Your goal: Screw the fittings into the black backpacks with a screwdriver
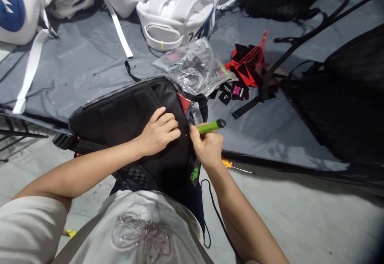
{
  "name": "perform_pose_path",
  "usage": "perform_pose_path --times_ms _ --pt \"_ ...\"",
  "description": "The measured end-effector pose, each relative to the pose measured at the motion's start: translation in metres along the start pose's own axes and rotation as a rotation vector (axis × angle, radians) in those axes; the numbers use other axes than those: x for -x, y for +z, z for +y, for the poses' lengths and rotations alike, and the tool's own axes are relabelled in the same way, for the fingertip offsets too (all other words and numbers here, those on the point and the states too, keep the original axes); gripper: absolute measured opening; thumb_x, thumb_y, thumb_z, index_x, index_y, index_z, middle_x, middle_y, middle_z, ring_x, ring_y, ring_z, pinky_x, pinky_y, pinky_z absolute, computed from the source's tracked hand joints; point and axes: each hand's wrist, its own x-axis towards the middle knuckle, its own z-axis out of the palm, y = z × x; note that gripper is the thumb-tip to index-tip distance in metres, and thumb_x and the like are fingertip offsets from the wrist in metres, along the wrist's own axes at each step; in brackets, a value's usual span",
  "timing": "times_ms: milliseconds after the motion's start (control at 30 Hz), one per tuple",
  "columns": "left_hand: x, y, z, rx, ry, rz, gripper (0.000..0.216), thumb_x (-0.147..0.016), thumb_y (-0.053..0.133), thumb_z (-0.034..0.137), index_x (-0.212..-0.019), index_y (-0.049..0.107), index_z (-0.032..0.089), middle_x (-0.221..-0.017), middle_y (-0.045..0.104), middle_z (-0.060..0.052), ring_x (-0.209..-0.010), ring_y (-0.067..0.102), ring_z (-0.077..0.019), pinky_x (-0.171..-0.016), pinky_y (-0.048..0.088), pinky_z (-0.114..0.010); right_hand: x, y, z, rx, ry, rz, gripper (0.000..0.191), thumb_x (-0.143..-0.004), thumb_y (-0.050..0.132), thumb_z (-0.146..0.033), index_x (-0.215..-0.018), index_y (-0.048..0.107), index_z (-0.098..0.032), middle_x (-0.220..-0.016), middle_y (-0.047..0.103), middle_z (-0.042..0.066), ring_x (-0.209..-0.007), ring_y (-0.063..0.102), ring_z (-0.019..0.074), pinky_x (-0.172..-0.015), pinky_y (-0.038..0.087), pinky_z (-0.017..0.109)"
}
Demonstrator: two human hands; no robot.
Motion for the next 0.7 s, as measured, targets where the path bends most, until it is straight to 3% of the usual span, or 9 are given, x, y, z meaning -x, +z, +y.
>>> perform_pose_path --times_ms 533,700 --pt "-0.003 -0.003 -0.001 0.021 0.001 -0.025 0.009 -0.090 0.059 0.023 -0.083 0.062 0.018 -0.090 0.061 0.000 -0.104 0.051 -0.0181 -0.111 0.025 -0.043 -0.003 0.002 0.002 -0.031 -0.072 -0.024 0.036 -0.094 0.049 -0.038 -0.074 0.064 -0.012 -0.066 0.063 0.005 -0.053 0.056 0.0117 -0.056 0.037 0.024" --pt "-0.017 -0.017 -0.007 -0.004 0.064 -0.174 0.016 -0.084 0.067 0.032 -0.084 0.062 0.017 -0.089 0.060 -0.002 -0.096 0.052 -0.0212 -0.102 0.030 -0.044 -0.004 0.002 -0.002 0.016 -0.085 0.015 0.034 -0.094 0.049 -0.037 -0.076 0.064 -0.012 -0.066 0.063 0.005 -0.055 0.058 0.0135 -0.057 0.038 0.026"
